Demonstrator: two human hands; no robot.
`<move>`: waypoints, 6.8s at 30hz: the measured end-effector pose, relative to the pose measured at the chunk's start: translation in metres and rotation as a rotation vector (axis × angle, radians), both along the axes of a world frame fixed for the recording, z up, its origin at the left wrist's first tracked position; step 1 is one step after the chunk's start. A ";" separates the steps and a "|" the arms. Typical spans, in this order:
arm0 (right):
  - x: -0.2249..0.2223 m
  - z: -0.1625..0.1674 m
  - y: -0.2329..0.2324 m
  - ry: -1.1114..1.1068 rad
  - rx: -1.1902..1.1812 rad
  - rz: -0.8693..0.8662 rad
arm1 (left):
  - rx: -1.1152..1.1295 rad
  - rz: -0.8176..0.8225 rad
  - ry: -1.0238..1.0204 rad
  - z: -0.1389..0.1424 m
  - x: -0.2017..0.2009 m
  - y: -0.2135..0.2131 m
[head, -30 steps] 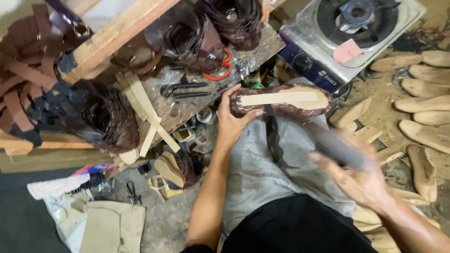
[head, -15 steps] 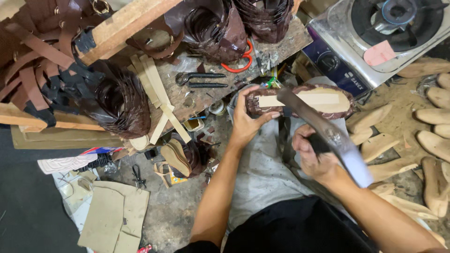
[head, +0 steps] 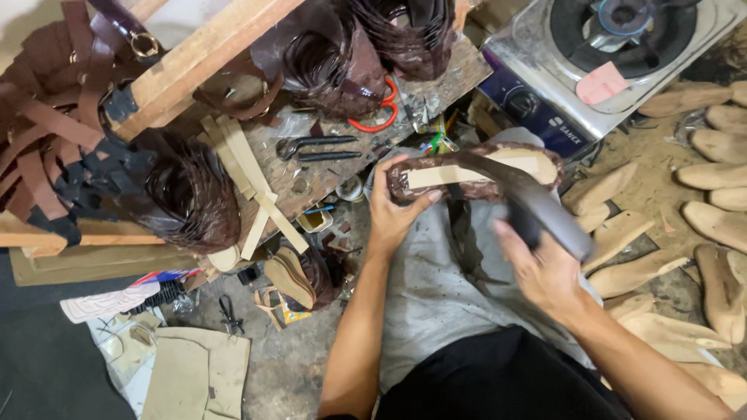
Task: The person sits on the workshop floor and hammers the sole area of a brown shoe mounted on a wooden last, then works the shoe loose and pulls the upper off the last by hand. They set the shoe aside, handle a wooden last and an insole, and briefly handle a plastic bag before returning to the shoe.
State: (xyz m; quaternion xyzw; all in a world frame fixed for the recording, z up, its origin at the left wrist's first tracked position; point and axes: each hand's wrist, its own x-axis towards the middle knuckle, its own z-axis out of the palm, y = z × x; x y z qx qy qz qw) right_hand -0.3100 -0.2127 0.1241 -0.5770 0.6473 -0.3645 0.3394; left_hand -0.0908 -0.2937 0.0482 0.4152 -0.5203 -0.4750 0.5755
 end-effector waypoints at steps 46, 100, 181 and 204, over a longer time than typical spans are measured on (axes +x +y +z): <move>-0.118 -0.064 0.100 -0.080 -0.185 -0.084 | -0.157 -0.067 -0.653 0.073 -0.044 -0.013; 0.099 0.091 -0.191 -0.683 -0.089 0.399 | 0.128 0.005 0.844 -0.050 0.005 0.023; 0.000 -0.073 -0.085 0.339 -0.468 0.253 | -0.101 0.898 0.124 -0.010 0.304 -0.161; 0.009 -0.043 -0.033 0.422 -0.504 0.258 | -0.249 0.595 -0.432 0.233 0.311 -0.067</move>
